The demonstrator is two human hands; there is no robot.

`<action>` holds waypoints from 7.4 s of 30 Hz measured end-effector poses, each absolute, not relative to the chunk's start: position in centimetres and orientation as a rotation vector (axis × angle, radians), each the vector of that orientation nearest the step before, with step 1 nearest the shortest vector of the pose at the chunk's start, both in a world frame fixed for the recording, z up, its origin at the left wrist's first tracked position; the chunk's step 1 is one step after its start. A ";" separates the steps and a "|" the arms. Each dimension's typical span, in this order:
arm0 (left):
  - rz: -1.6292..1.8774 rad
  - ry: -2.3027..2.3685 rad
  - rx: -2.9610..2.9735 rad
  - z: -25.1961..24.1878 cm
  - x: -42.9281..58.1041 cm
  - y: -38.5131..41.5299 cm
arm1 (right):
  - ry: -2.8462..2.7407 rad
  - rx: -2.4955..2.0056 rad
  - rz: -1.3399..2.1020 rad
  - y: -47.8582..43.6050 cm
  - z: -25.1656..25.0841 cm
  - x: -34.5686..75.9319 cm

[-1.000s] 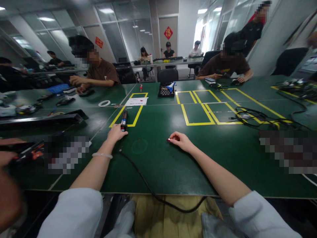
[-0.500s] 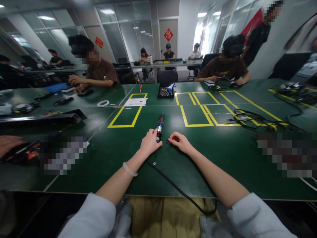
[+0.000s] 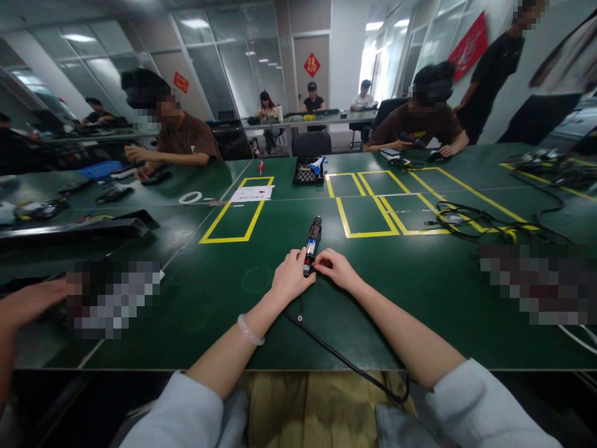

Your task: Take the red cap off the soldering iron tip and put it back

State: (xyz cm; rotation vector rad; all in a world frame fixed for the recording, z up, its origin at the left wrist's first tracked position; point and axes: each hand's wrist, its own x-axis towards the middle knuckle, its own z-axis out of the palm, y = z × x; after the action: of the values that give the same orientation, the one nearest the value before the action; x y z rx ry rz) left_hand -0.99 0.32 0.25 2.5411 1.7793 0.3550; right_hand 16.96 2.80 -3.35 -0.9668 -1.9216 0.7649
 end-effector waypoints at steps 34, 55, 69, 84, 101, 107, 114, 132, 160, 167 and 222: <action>0.097 2.235 2.429 0.8 -14.1 5.7 | -1.760 -1.088 0.943 2.7 -2.8 17.5; 0.073 2.632 2.189 2.9 -24.6 8.1 | -1.848 -1.101 0.974 2.3 -2.4 17.3; 0.694 1.151 1.840 3.7 -5.8 4.9 | -1.783 -0.994 1.075 2.4 -2.7 17.2; 0.724 0.967 1.790 -0.4 -3.1 2.9 | -1.846 -1.012 0.975 2.1 -2.5 16.8; 0.737 0.987 1.939 -0.1 -2.5 1.7 | -1.790 -1.061 1.055 2.3 -2.3 17.1; 0.744 1.020 2.016 0.1 -2.4 1.5 | -1.809 -1.067 1.017 2.3 -2.6 17.1; 0.738 1.051 2.043 0.0 -2.8 1.7 | -1.825 -0.988 1.034 2.3 -2.7 17.0; 0.484 2.409 2.194 2.1 -20.6 9.7 | -1.817 -1.051 1.064 2.1 -2.1 17.0; 0.245 2.228 2.238 1.0 -19.3 6.7 | -1.832 -1.095 1.093 2.0 -2.4 16.9; 0.342 2.037 2.339 1.4 -11.3 3.5 | -1.826 -1.085 1.067 1.6 -2.5 16.9; 0.259 1.913 2.613 1.4 -2.7 0.3 | -1.729 -1.004 1.005 0.8 -2.3 17.2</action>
State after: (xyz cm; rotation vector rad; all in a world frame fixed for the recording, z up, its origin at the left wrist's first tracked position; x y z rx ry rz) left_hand -2.71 0.28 1.40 2.6134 1.9134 0.2593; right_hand 17.23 0.82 -2.30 -1.0044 -1.7290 1.0050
